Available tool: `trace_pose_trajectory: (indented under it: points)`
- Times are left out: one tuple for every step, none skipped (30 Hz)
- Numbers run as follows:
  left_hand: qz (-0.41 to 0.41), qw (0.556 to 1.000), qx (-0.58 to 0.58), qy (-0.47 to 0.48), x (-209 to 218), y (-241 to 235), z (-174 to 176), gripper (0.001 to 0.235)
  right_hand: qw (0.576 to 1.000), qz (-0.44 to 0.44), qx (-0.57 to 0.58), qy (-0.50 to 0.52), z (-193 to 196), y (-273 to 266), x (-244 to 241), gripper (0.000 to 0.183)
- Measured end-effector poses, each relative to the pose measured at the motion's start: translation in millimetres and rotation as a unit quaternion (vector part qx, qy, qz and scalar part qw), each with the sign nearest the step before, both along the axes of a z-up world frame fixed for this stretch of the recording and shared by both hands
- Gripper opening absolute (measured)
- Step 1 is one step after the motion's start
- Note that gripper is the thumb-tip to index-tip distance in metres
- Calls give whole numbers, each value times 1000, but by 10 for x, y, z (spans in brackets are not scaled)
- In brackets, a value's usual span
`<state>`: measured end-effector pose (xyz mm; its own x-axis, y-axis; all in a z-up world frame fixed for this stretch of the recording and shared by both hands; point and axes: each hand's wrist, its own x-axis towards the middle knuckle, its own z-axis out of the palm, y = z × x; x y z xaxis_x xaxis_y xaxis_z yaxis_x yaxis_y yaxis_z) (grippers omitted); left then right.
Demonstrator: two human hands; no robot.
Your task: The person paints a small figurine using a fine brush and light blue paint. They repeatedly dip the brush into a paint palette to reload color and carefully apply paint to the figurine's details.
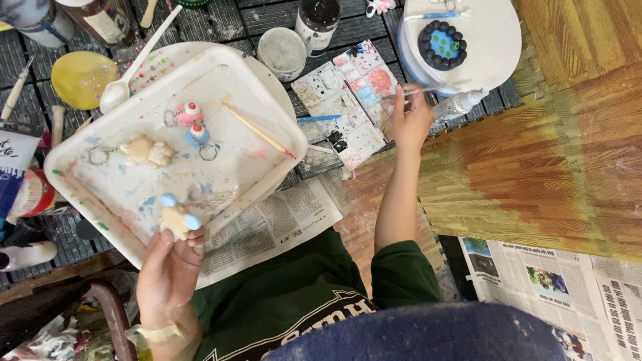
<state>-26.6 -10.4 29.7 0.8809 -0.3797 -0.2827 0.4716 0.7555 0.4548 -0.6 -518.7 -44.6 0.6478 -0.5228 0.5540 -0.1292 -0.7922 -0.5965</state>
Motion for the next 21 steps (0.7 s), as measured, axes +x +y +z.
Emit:
trace_pose_trajectory:
  points:
    - [7,1000,3,-2,12,8,-9,43,999,-1,45,-13,4,2,9,14]
    - [14,1000,5,-4,27,26,-15,43,996,-2,89,-27,-2,10,20,15]
    - [21,1000,9,-5,21,42,-24,44,990,-2,134,-39,-11,14,5,15]
    - [23,1000,0,0,9,47,-31,43,997,-8,78,-13,-11,8,-22,14]
    - [24,1000,-9,2,21,43,-35,41,1000,-15,22,9,-1,-7,-31,14]
    - [26,999,-18,4,29,42,-35,40,999,-21,-33,32,7,-19,-36,13]
    - [29,999,-20,4,35,40,-36,41,998,-18,54,-3,5,-24,-28,14]
    - [32,999,-21,5,41,36,-39,42,989,-14,141,-37,-8,-24,-17,16]
    - [36,999,-22,8,27,34,-41,43,971,-9,228,-68,-33,-25,-31,18]
    - [38,999,-19,13,23,21,-43,42,983,-13,176,-44,-55,-45,-27,16]
    - [40,999,-16,17,25,10,-39,41,992,-17,124,-21,-81,-65,-12,15]
    - [41,999,-12,22,26,4,-31,41,997,-22,73,4,-106,-74,-9,14]
    - [37,999,-17,22,36,1,-24,41,995,-18,97,-27,-129,-83,2,14]
    - [33,999,-22,23,37,6,-18,41,991,-15,121,-58,-146,-81,12,14]
    - [30,999,-27,26,26,-1,-13,41,986,-10,145,-87,-153,-91,17,14]
    - [34,999,-27,26,31,-19,-7,41,976,16,191,-103,-152,-112,57,14]
    - [36,999,-25,28,35,-23,-1,41,963,38,237,-118,-162,-113,90,15]
    - [38,999,-23,31,28,-22,3,41,948,60,283,-132,-158,-99,107,15]
    - [36,999,-25,32,40,-35,3,41,973,54,206,-87,-133,-103,149,16]
    - [34,998,-27,34,49,-38,5,41,990,46,126,-41,-104,-96,186,16]
    - [31,998,-27,37,50,-24,3,40,998,36,48,7,-88,-72,198,16]
